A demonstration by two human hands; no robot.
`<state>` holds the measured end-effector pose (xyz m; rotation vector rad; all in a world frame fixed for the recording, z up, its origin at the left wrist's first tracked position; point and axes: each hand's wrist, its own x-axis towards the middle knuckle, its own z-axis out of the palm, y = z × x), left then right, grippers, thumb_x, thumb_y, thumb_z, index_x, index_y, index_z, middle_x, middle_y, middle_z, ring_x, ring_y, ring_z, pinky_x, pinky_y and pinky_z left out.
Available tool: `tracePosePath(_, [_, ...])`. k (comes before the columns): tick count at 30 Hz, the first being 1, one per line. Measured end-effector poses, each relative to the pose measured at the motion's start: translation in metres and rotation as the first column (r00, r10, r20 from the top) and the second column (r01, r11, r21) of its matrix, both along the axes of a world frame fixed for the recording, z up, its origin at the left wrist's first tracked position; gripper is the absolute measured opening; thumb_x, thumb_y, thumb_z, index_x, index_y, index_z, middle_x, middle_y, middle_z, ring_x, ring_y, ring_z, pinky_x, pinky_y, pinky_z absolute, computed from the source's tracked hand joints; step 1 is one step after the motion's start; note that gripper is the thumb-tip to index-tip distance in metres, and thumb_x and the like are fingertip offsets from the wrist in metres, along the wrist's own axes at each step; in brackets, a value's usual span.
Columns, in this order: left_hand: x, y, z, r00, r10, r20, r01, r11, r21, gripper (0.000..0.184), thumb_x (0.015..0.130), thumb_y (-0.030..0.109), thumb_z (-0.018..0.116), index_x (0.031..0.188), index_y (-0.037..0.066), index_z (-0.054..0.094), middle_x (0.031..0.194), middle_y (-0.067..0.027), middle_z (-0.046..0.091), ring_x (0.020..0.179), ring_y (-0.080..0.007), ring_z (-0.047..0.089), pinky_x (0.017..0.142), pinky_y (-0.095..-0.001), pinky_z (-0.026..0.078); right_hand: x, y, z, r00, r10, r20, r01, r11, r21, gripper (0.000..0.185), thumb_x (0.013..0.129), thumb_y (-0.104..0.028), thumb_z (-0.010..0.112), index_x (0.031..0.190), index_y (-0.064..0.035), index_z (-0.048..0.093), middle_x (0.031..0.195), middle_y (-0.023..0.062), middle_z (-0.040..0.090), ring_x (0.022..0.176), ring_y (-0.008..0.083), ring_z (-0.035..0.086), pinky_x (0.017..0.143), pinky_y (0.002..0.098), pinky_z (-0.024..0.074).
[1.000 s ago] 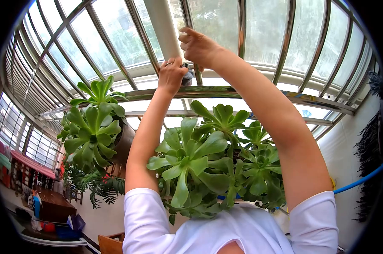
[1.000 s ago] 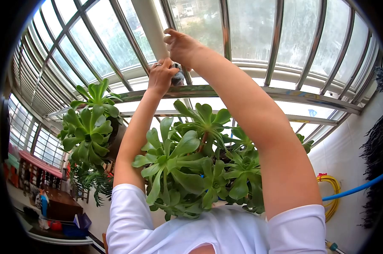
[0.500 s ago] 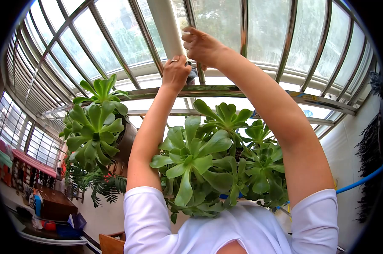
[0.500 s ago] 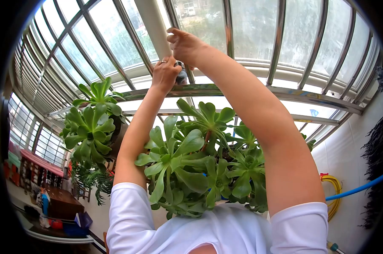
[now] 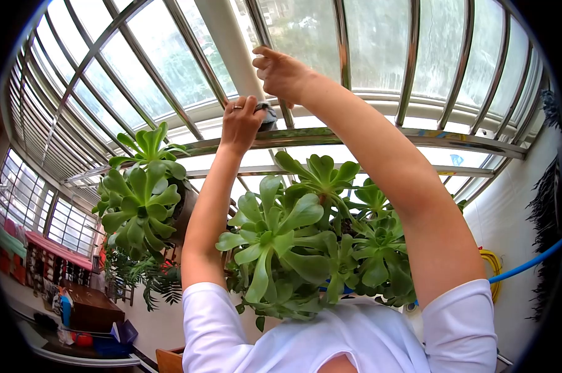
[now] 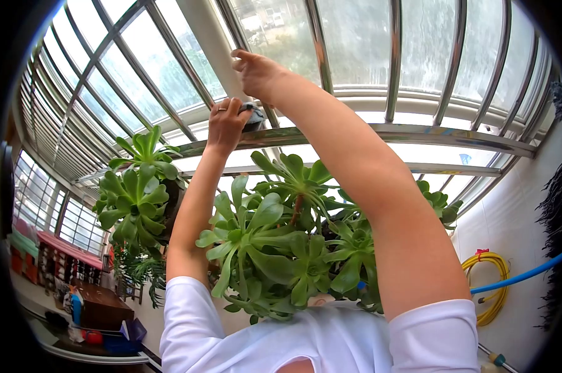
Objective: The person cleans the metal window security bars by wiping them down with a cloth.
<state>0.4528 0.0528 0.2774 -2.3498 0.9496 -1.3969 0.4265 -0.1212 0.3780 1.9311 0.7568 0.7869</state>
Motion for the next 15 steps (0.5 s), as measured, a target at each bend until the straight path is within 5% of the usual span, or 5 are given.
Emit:
tracePosePath(2, [0.005,-0.007,0.002,0.992,-0.12,-0.046,0.12,0.993,-0.007,0.007,0.073,0.015,0.062,0.077,0.017,0.068,0.094,-0.0003,0.051,0.096,-0.0169,0.051,0.087,-0.0379,0.039,0.002,0.001,0.0,1.0,-0.011,0.0,0.011,1.0,-0.008,0.03,0.059,-0.052,0.075,0.074,-0.0265,0.071,0.095,-0.0156,0.062,0.119,0.0103,0.041,0.113,0.0395,0.0032])
tracePosePath(7, [0.015,-0.018,0.008,0.964,0.018,-0.265,-0.016,1.0,0.01,0.009,0.075,0.015,0.061,0.08,0.014,0.069,0.104,-0.0036,0.051,0.11,-0.0195,0.048,0.092,-0.037,0.038,0.004,0.002,0.0,0.997,-0.065,-0.04,0.063,0.997,-0.045,0.03,0.058,-0.051,0.076,0.076,-0.0275,0.071,0.095,-0.0155,0.062,0.121,0.0104,0.04,0.113,0.038,0.002])
tracePosePath(15, [0.018,-0.031,0.003,0.988,0.084,-0.132,-0.081,0.996,0.025,0.004,0.07,0.011,0.06,0.069,0.009,0.063,0.1,-0.0043,0.054,0.103,-0.0211,0.05,0.083,-0.0361,0.042,0.004,0.001,0.0,0.997,-0.046,-0.067,0.046,0.999,-0.007,0.028,0.057,-0.048,0.077,0.075,-0.0272,0.071,0.096,-0.0151,0.062,0.122,0.0111,0.039,0.114,0.0383,0.0005])
